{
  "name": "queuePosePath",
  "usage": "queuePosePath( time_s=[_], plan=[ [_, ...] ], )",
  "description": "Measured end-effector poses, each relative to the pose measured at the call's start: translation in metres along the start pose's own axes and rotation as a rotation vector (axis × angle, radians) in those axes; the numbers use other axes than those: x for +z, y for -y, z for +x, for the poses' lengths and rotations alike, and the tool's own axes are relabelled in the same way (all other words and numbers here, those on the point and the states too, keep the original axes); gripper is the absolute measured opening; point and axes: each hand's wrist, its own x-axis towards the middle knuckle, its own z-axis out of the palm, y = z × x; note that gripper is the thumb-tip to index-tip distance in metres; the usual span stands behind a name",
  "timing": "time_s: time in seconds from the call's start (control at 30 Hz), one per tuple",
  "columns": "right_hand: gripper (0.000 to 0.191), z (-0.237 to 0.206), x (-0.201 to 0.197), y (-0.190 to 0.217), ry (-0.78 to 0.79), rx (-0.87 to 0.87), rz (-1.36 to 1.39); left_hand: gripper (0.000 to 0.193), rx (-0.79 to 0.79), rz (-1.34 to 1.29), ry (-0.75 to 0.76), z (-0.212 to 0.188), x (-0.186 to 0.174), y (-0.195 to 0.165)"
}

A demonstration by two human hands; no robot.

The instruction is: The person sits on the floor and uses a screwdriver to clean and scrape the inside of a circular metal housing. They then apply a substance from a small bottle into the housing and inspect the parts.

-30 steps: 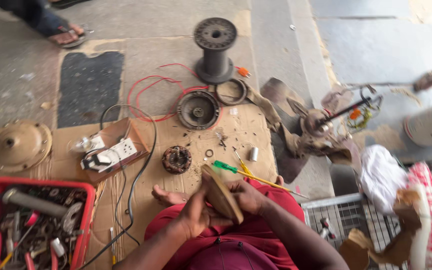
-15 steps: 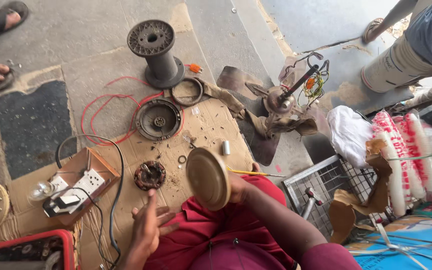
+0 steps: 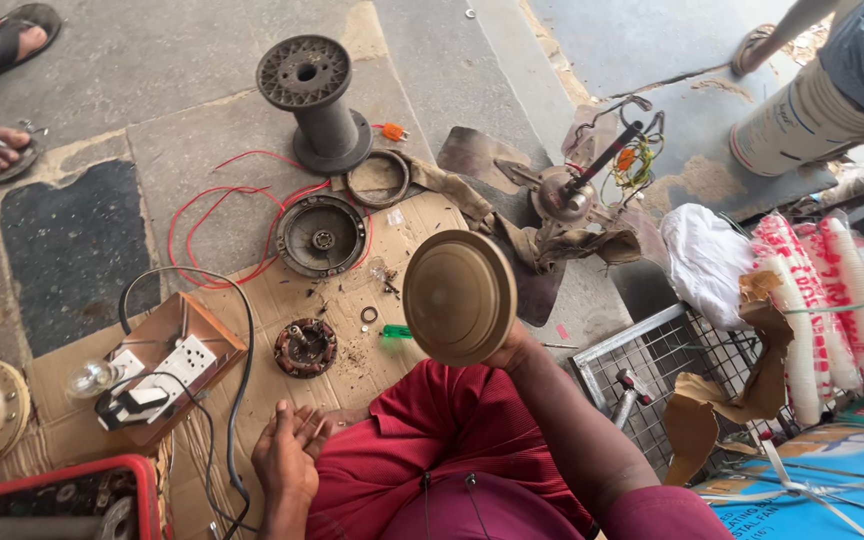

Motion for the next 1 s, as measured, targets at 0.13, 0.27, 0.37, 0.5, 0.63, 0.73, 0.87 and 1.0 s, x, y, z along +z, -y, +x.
queuePosePath(
  time_s=[0.13, 0.27, 0.37, 0.5, 0.63, 0.73, 0.87, 1.0],
  plan=[
    [0.034, -0.003, -0.001, 0.004, 0.018, 0.002, -0.024, 0.045, 0.034, -0.071, -0.035, 0.006, -0.007, -0.002],
    [0.035, -0.002, -0.013, 0.004, 0.015, -0.008, -0.024, 0.043, 0.049, -0.092, -0.051, 0.007, -0.016, 0.000],
    [0.034, -0.001, -0.024, 0.003, 0.034, 0.000, -0.043, 0.039, 0.047, -0.105, -0.065, 0.008, -0.020, 0.003],
    [0.034, 0.000, -0.035, 0.002, 0.042, 0.000, -0.013, 0.035, 0.056, -0.104, -0.039, 0.003, -0.016, 0.000],
    [0.035, -0.002, -0.039, -0.001, 0.041, 0.030, 0.053, 0.042, 0.135, 0.052, 0.021, -0.017, 0.001, -0.017],
    [0.038, -0.004, -0.036, -0.006, -0.004, -0.009, 0.026, 0.064, 0.287, 0.172, 0.275, -0.040, 0.028, -0.038],
    [0.044, -0.006, -0.024, -0.018, -0.020, 0.147, 0.066, 0.092, 0.713, 0.533, 0.811, -0.088, 0.079, -0.058],
    [0.052, -0.009, -0.002, -0.039, 0.062, 0.261, 0.051, 0.130, 1.236, 1.144, 0.829, -0.120, 0.132, -0.069]
  ],
)
